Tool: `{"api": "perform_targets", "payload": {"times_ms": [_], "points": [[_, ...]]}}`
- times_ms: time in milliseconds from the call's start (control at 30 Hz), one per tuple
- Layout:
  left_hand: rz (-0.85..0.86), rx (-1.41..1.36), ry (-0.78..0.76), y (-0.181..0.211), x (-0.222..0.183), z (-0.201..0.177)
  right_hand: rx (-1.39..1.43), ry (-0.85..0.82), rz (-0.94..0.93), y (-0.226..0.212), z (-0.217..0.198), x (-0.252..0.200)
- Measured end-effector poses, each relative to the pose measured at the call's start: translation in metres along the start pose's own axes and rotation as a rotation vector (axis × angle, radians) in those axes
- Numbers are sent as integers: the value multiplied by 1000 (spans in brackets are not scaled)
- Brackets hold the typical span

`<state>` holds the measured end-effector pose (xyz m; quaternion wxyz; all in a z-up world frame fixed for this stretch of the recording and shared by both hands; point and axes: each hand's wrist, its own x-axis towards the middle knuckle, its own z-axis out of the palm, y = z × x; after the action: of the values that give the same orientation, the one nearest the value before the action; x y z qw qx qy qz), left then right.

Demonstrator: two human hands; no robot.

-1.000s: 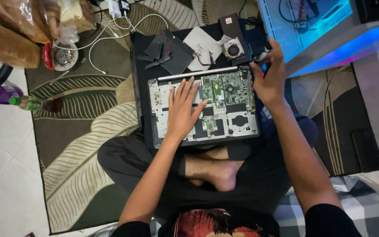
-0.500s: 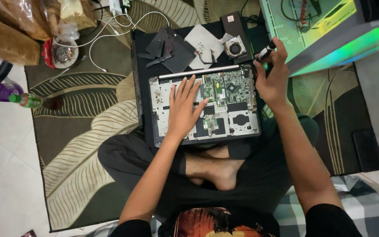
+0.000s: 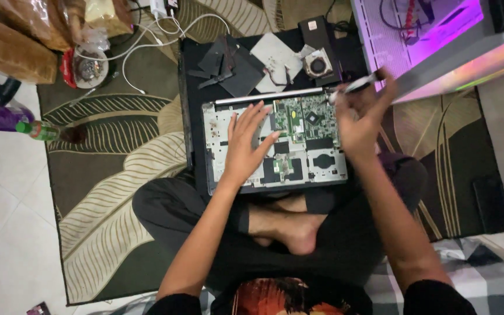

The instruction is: Removing screws and prying apart the internal chassis of a laptop for repair.

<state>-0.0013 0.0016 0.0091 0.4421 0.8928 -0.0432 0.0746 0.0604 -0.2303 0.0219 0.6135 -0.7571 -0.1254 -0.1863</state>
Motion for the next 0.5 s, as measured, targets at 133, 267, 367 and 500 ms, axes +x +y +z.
{"api": "perform_targets", "payload": {"times_ms": [133, 267, 367, 500], "points": [[53, -114, 54, 0, 0, -2, 227, -109, 213, -28, 29, -27], [68, -78, 41, -3, -1, 0, 386, -108, 347, 1, 46, -50], [65, -21, 23, -5, 0, 3, 362, -103, 346, 4, 47, -49], [48, -38, 15, 5, 0, -3, 353, -129, 375, 0, 47, -47]]}}
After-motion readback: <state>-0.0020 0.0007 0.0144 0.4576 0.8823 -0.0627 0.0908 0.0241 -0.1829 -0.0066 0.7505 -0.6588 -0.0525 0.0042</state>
